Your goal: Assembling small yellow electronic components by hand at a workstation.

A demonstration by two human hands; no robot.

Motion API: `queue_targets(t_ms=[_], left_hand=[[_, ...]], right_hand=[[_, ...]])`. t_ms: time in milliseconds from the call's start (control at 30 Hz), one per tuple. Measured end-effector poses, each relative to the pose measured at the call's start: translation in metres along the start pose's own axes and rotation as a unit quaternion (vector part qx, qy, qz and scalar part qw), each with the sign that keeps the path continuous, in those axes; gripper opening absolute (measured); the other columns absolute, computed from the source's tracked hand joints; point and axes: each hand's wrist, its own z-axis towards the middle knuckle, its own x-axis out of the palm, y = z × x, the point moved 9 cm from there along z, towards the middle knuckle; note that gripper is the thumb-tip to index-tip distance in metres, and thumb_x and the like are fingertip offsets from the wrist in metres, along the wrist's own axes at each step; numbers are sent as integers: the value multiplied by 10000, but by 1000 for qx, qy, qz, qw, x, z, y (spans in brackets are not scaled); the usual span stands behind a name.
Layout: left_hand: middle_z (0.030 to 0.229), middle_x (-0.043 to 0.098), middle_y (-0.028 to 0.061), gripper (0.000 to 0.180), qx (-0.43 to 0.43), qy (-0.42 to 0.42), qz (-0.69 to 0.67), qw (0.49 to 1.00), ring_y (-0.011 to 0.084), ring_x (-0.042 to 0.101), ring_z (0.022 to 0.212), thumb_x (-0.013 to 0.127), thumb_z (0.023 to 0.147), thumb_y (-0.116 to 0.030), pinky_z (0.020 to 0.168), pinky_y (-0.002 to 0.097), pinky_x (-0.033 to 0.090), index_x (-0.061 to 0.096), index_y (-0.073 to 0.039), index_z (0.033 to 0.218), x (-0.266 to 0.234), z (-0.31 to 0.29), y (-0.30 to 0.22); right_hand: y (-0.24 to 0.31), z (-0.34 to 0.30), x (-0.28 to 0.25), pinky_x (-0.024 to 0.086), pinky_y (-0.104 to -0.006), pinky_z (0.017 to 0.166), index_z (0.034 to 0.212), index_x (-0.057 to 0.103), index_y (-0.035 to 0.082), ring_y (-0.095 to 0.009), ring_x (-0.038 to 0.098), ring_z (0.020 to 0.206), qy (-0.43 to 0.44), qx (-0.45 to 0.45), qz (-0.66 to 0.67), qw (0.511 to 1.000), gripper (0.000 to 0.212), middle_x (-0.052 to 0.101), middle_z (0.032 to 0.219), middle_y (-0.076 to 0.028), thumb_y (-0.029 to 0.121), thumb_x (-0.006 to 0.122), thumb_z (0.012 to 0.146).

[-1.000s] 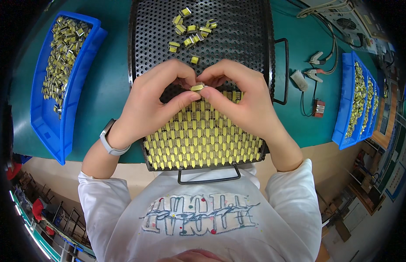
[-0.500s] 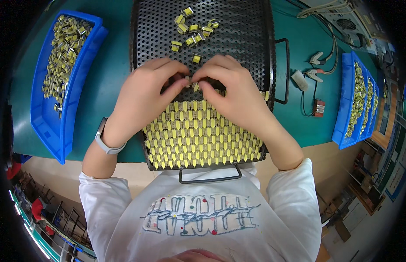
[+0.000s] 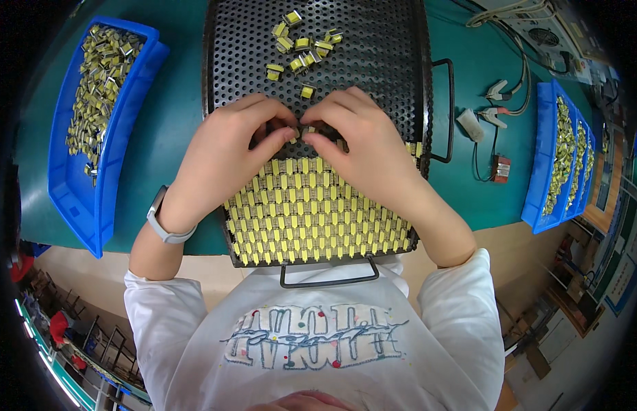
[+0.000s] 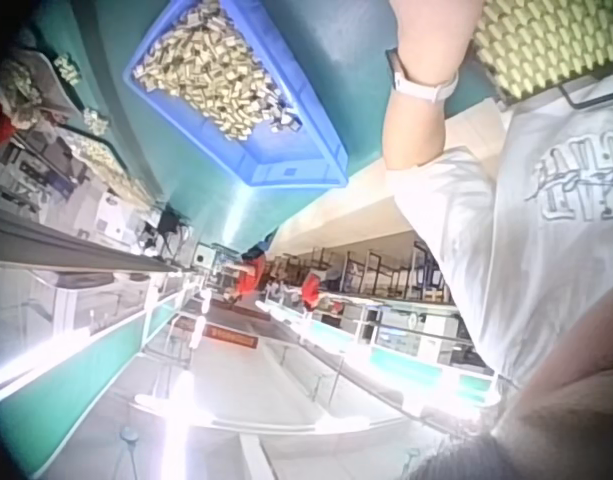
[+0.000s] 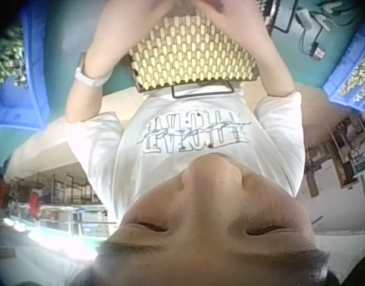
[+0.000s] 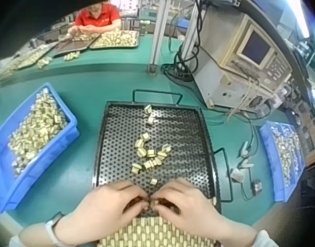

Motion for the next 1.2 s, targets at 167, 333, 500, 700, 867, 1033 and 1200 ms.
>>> queue_targets(t_ms=[167, 333, 500, 700, 867, 1033, 1200], left_hand=[[875, 679, 107, 139, 4, 0, -1, 1000, 231, 643, 677, 726, 880, -109, 626, 350, 509, 709, -25, 990, 2, -2, 0], [819, 686, 118, 158, 2, 14, -35, 999, 229, 629, 626, 747, 857, -113, 601, 347, 507, 716, -18, 980, 6, -3, -1], [808, 684, 120, 144, 3, 31, -46, 998, 228, 636, 631, 749, 857, -117, 608, 346, 512, 721, -15, 955, 8, -4, -2], [858, 711, 151, 158, -8, 62, -56, 996, 350, 693, 780, 725, 871, -163, 713, 432, 549, 727, -13, 918, 9, -1, -2], [851, 706, 149, 151, 6, 69, -65, 995, 345, 694, 779, 721, 875, -167, 711, 432, 546, 732, -20, 913, 9, 1, -2], [985, 690, 138, 226, -19, -20, -42, 999, 330, 679, 895, 727, 868, -141, 794, 416, 549, 718, -50, 1074, -14, 4, 3], [1353, 556, 112, 473, 113, -131, 89, 981, 356, 531, 1241, 742, 838, -62, 1033, 438, 468, 623, -94, 1294, -30, 6, -8]], right_hand=[[6, -2, 6, 509, -378, 841, 978, 684, 16, -300, 634, 940, 26, -27, -8, 999, 183, 686, 977, -111, 58, 759, 817], [8, -4, 0, 519, -375, 815, 940, 677, 14, -293, 644, 913, 14, -35, 11, 999, 160, 684, 941, -108, 28, 760, 804], [9, -5, 1, 521, -372, 813, 919, 672, 9, -291, 646, 902, 27, -40, 6, 999, 143, 685, 926, -109, 13, 754, 802], [10, -4, 1, 521, -382, 822, 918, 668, 7, -297, 648, 907, 38, -44, 11, 998, 123, 686, 922, -115, 8, 735, 815], [10, -5, -2, 525, -382, 843, 948, 682, 8, -299, 655, 927, 47, -40, 11, 998, 128, 697, 947, -117, 12, 728, 829], [9, -1, -30, 524, -383, 926, 1060, 698, 15, -318, 669, 1050, -19, -36, -31, 999, 220, 712, 1080, -126, 28, 724, 842], [6, 14, -45, 463, -412, 1060, 1276, 621, 62, -353, 554, 1295, -61, -19, -111, 992, 453, 573, 1393, -159, 52, 741, 839]])
